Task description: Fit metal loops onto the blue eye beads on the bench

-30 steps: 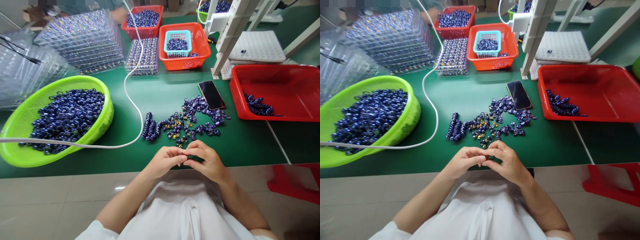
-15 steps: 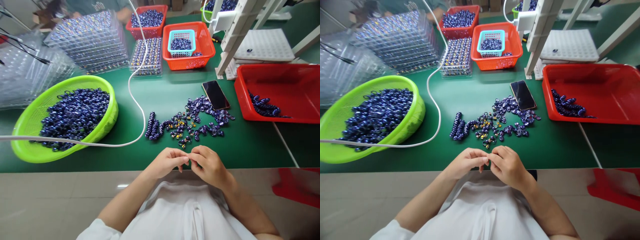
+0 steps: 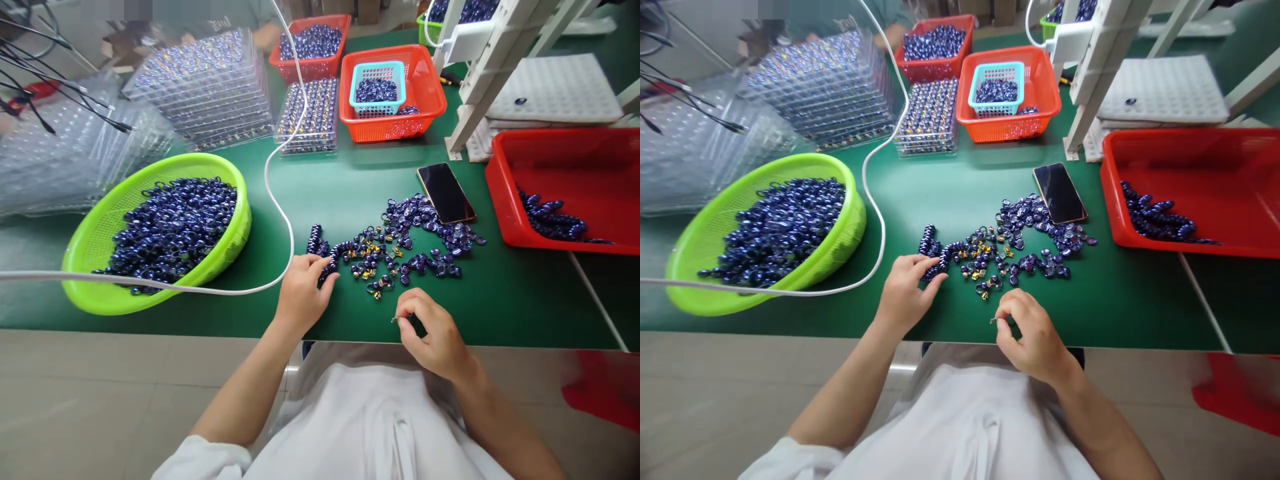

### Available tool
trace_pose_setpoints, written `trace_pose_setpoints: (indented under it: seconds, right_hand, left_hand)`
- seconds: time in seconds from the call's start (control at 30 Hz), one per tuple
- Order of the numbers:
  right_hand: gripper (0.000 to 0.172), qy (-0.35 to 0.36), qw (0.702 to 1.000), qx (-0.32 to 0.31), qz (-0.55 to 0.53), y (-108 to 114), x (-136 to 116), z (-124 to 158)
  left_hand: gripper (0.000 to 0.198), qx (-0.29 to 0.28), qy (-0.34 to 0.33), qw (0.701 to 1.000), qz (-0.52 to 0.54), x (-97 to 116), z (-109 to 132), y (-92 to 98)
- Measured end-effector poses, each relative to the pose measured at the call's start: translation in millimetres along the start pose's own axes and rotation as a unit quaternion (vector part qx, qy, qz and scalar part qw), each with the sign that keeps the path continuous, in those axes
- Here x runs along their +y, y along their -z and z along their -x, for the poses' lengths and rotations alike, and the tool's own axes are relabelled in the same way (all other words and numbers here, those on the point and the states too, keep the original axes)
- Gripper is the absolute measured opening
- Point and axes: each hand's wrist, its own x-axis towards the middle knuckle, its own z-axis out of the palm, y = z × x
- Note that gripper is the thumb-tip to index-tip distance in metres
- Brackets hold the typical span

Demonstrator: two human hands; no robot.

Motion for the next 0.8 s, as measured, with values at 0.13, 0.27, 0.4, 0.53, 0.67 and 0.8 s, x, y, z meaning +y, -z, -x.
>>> trace_pose_setpoints:
  seconds: [0.13, 0.27, 0.4, 0.53, 0.67, 0.8]
  right_hand:
    - [0.019, 0.005, 1.0, 0.001, -0.006, -7, 0, -1]
    - [0.019, 0.001, 1.0, 0.007, 0.001, -8, 1, -1]
    - [0.019, -0.001, 1.0, 0.009, 0.004, -7, 2, 0]
    - [0.019, -0.003, 1.0, 0.008, -0.001, -8, 1, -2]
    - [0.02, 0.001, 0.999, 0.033, -0.01, -13, -2, -3]
    - [0.027, 0.049, 0.998, 0.037, -0.026, -19, -9, -5]
  left_hand:
    - [0.022, -0.033, -0.041, 0.996, -0.067, -6, -11, -7.3]
    - [0.02, -0.045, -0.064, 0.995, -0.062, -1, -10, -7.2]
    - [0.019, -0.049, -0.071, 0.995, -0.052, 1, -7, -3.2]
    - [0.02, -0.013, -0.056, 0.998, -0.017, 3, -3, 3.9]
    - [0.02, -0.007, 0.006, 0.991, 0.133, 18, 2, 11.7]
    - [0.02, -0.105, 0.153, 0.927, 0.327, 40, 6, 7.8]
